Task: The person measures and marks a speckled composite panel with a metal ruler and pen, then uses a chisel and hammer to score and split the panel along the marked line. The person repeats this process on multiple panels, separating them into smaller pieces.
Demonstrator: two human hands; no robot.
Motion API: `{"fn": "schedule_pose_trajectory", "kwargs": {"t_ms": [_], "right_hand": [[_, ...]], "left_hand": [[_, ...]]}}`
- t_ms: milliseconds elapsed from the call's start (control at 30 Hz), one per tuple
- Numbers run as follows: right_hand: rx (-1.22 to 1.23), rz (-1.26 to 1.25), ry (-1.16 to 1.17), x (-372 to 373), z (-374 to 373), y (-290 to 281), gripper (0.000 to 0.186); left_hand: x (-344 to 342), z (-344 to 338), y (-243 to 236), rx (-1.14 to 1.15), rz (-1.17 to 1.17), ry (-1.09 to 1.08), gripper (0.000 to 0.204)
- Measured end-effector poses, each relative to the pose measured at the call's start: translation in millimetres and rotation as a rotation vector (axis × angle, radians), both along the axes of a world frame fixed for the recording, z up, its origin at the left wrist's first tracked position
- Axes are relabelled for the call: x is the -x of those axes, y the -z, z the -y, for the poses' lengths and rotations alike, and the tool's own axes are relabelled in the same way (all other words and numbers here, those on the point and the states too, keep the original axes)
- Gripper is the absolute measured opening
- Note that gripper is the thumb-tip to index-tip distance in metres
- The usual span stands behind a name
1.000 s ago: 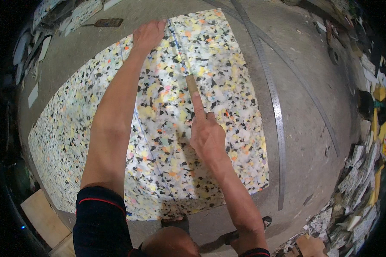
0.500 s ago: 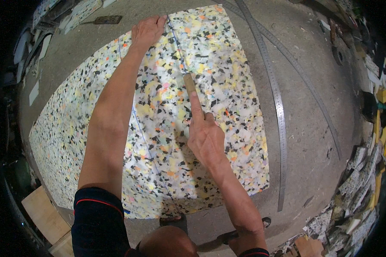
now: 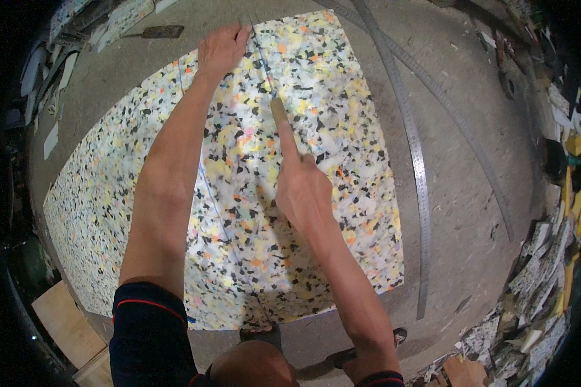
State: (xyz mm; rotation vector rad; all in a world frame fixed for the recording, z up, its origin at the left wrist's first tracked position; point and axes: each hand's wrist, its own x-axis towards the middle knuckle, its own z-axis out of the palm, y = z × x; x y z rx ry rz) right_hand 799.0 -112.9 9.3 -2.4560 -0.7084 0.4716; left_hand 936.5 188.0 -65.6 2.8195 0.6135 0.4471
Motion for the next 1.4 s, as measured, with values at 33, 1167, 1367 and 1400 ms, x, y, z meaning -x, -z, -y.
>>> {"fn": "schedule_pose_trajectory", "kwargs": {"t_ms": [33,1167,1367,1400], "right_hand": [[-0.044,0.028,-0.008,-9.7,-5.6,2.7,0.085],[0.016,0.134,-0.091,-16.5,-4.5,-24.7,0.094],[0.134,0.015,-0.059,-7.2,3.4,-44.4,0.094],[0.134,-0.025,-0.030,2.6,10.7,-52.1,0.090]], "left_hand": [[-0.8,2.7,-3.0,0.014,-0.006,0.008,0.049],[4.6,6.9,-2.4,-0.003,-0.014,-0.017,0.052],[12.4,6.2,-5.4,0.009,-0.077,-0.014,0.048],[12.1,6.1,-7.4,0.016,-0.071,-0.010,0.047]]}}
